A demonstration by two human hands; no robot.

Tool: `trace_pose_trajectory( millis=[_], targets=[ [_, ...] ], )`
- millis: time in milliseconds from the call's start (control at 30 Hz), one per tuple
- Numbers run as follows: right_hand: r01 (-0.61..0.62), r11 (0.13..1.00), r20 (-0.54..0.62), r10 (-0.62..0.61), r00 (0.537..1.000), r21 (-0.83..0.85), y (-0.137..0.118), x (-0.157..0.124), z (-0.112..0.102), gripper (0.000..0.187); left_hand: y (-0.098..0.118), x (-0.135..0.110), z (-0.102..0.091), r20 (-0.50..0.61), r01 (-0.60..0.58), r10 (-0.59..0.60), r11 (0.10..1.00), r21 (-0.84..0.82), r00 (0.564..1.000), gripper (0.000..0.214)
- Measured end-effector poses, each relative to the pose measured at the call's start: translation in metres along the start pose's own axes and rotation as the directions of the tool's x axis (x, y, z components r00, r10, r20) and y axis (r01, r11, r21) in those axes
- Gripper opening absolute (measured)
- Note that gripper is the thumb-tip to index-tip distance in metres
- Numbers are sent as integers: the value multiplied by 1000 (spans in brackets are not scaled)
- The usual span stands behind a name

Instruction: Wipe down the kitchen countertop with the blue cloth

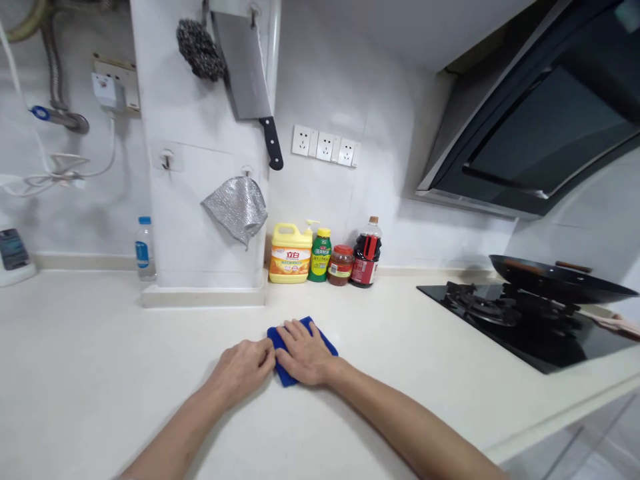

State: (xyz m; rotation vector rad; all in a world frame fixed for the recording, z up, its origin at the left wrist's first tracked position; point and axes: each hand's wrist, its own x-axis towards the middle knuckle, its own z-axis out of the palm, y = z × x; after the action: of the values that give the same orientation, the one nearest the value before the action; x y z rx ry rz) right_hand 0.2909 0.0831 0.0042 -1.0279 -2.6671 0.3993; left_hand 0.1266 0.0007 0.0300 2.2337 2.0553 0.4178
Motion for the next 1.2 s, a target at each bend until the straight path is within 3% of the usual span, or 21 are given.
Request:
trace_pose_trajectory(
  millis=[67,100,133,200,267,433,600,800,933,1033,1200],
  targets=[
    [43,976,-83,-26,996,213,8,-6,-8,61,-2,-4,-5,-10,40,-40,999,-3,999,36],
    [34,950,-179,23,984,309,16,-8,-14,58,-3,-5,-7,-24,69,-69,998,-10,997,38],
    [11,925,-290,108,951,380,24,-10,-20,53,-3,-7,-8,-45,101,-102,995,-20,994,41],
    [-81,897,-450,295,843,435,41,-16,-29,46,-1,-7,-8,-89,170,-175,984,-54,981,47],
    [-197,896,-457,380,804,399,52,-24,-30,41,2,-6,-3,-114,211,-220,973,-93,969,51],
    [-277,938,-320,332,887,207,49,-37,-17,40,10,3,13,-158,169,-178,983,-72,971,47],
    [-339,936,-280,352,893,97,35,-30,-15,39,17,4,13,-104,177,-198,967,-185,975,33],
    [-310,904,-257,388,885,296,30,-32,-20,39,19,5,11,-135,161,-214,932,-326,967,40],
    [-246,849,-170,360,917,468,31,-37,-28,28,0,12,10,-117,249,-350,828,-502,930,52],
    [-225,876,-222,343,913,427,35,-40,-31,27,-13,14,5,-86,305,-410,788,-535,908,56],
    [-177,899,-247,292,924,401,36,-39,-20,35,-12,13,-3,-59,319,-380,841,-437,923,58]
  ],
)
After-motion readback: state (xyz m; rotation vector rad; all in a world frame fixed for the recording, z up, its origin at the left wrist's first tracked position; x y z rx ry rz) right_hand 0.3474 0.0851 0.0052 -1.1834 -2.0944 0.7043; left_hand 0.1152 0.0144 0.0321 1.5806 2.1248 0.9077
